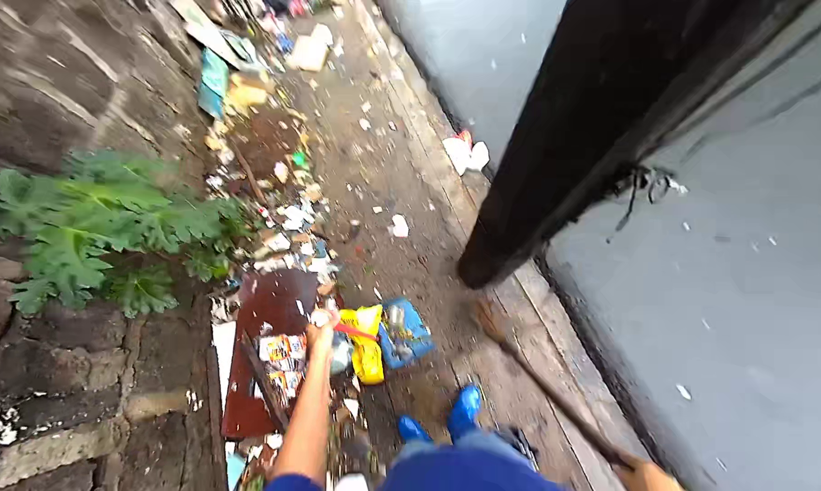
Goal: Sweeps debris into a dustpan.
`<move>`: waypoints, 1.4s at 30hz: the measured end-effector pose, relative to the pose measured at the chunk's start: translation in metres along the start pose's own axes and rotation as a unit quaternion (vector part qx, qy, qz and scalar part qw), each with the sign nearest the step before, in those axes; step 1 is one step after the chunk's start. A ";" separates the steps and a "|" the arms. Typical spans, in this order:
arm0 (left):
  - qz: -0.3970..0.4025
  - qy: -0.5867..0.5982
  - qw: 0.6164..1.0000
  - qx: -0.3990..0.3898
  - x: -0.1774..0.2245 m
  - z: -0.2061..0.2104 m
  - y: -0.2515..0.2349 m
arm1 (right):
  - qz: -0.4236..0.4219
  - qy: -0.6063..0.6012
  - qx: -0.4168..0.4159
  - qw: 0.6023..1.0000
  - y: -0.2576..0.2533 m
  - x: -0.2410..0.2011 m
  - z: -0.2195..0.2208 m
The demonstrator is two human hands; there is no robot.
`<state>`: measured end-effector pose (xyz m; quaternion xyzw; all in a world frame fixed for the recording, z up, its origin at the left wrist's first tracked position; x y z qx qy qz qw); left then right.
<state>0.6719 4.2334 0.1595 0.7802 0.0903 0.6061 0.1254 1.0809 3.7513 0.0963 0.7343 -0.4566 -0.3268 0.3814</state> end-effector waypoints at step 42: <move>0.095 0.087 0.992 0.007 -0.057 -0.009 0.011 | 0.007 0.050 -0.083 0.995 0.019 -0.075 -0.013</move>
Point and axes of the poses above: each hand's wrist, its own y-axis away from the middle knuckle, its own z-axis out of the palm, x = y × z, the point moved 8 cm from there along -y, towards the middle knuckle, and after that the axes turned 9 degrees about -x, right-handed, at the moved point
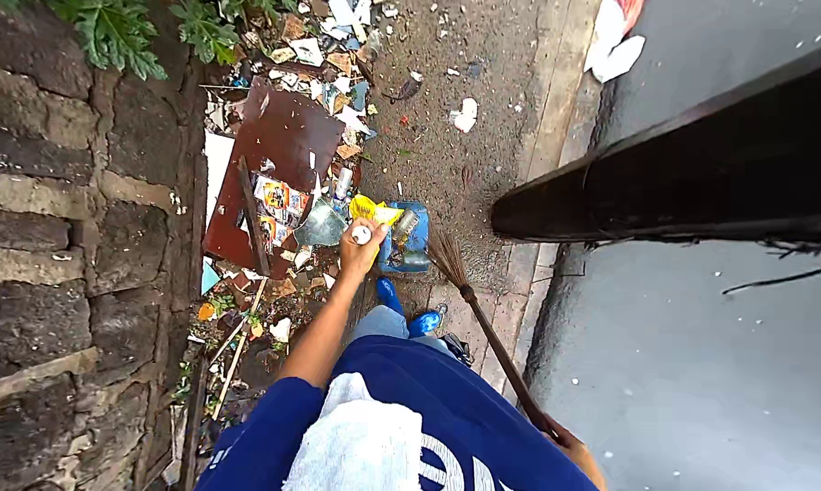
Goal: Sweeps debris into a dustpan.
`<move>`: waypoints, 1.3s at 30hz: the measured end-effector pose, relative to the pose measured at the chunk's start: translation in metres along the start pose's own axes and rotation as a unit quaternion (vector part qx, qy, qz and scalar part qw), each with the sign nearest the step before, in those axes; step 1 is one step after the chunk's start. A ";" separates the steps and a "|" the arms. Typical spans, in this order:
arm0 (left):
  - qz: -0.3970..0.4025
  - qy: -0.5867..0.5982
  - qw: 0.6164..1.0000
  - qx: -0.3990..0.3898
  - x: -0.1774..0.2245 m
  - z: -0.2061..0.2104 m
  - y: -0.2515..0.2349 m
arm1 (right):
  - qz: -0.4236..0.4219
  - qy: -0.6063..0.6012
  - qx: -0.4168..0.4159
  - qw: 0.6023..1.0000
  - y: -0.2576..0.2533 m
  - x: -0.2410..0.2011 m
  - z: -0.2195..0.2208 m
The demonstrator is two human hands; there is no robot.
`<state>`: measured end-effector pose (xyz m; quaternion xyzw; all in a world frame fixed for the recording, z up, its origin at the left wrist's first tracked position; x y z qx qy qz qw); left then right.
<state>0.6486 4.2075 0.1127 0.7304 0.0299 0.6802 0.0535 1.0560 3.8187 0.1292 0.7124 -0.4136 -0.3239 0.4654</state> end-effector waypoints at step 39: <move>-0.032 0.100 0.753 0.649 -0.019 -0.019 0.115 | -0.284 0.738 0.041 0.610 -0.031 -0.656 -0.249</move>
Point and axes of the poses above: each hand's wrist, its own y-axis away from the middle knuckle, its own z-axis out of the palm, x = y × z, the point moved 8 cm from there along -y, towards the middle knuckle, and after that the axes turned 9 degrees about -x, right-handed, at the moved point
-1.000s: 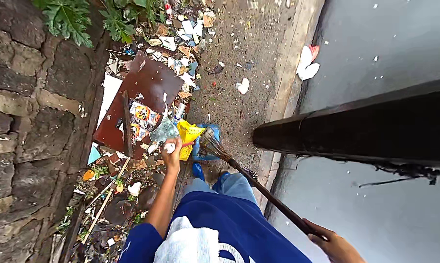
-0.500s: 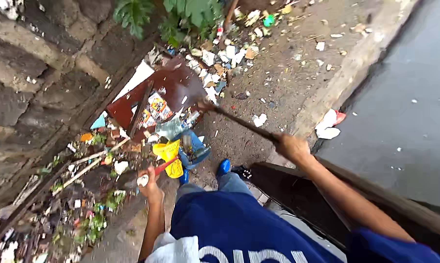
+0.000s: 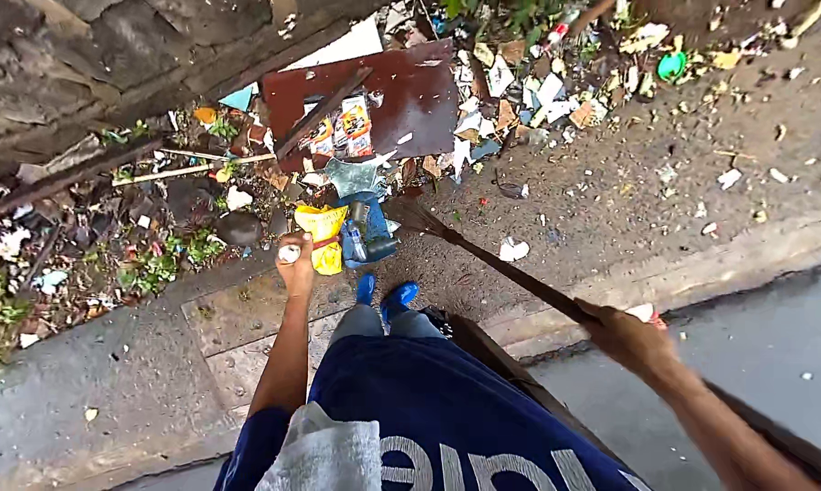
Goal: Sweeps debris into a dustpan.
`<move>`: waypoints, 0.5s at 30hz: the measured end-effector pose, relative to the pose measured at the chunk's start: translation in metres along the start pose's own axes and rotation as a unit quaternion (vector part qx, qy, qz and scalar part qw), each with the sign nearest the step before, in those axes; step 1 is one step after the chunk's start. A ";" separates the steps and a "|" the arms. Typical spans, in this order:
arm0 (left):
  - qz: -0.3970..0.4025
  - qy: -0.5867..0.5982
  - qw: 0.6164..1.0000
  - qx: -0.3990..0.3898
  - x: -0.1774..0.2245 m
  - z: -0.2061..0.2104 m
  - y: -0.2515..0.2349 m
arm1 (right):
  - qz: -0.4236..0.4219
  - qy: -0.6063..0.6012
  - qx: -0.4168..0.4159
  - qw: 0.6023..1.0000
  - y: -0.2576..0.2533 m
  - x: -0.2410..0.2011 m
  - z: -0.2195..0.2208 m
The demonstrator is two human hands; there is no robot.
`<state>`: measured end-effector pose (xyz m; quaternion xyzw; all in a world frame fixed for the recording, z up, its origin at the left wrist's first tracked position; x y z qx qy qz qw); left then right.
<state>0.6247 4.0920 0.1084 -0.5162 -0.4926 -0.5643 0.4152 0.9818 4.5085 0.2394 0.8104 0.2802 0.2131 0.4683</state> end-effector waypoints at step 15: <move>-0.068 0.035 0.995 0.065 0.040 -0.016 -0.006 | 0.059 -0.300 -0.120 0.945 0.049 0.020 0.109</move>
Point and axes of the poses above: each hand's wrist, its own y-axis away from the middle knuckle, its own z-axis out of the palm, x = y × z, the point moved 8 cm from there along -y, towards the middle knuckle, and after that the axes turned 9 degrees about -x, right-handed, at the moved point
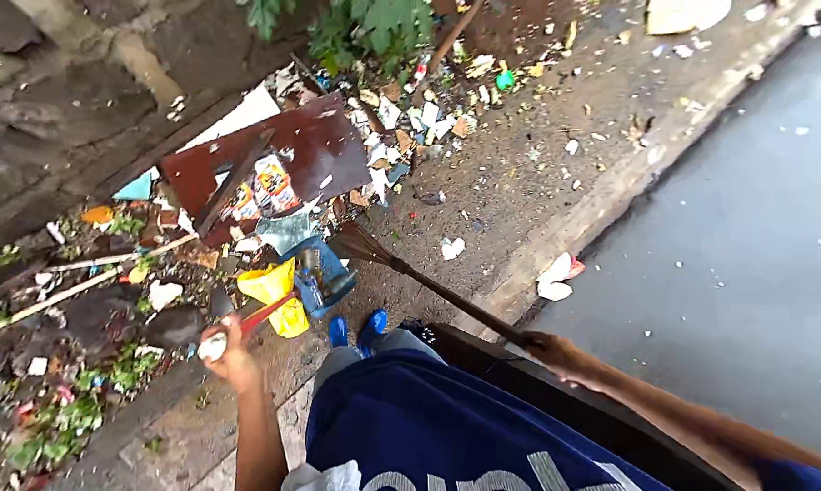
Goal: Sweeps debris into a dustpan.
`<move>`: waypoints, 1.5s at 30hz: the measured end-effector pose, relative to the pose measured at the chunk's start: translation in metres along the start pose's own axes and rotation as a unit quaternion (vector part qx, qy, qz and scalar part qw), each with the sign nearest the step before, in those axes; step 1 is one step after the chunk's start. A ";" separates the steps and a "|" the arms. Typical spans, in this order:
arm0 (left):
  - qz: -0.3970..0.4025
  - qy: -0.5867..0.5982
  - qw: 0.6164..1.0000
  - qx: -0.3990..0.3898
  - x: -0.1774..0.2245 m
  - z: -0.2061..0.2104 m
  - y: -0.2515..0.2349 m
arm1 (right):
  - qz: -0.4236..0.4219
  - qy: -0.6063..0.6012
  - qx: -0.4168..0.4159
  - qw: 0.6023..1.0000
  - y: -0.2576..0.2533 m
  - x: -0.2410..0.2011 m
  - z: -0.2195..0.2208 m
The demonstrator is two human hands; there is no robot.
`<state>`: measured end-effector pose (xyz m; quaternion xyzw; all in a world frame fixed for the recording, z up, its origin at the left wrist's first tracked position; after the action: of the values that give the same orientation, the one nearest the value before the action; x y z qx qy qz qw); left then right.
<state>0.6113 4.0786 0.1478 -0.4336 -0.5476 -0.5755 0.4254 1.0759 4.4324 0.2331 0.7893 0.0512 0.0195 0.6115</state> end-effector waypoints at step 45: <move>-0.013 -0.085 0.996 0.014 0.145 0.513 -0.068 | -0.066 -0.231 0.012 0.971 -0.239 0.016 -0.512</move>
<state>0.5247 4.5919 0.2828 -0.4675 -0.5951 -0.5347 0.3759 1.0303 4.9865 0.1302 0.7743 -0.0395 -0.2048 0.5974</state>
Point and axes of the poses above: each hand's wrist, its own y-axis away from the middle knuckle, its own z-axis out of the palm, x = y × z, the point moved 8 cm from there along -y, towards the middle knuckle, and after that the axes turned 9 degrees about -x, right-handed, at the moved point
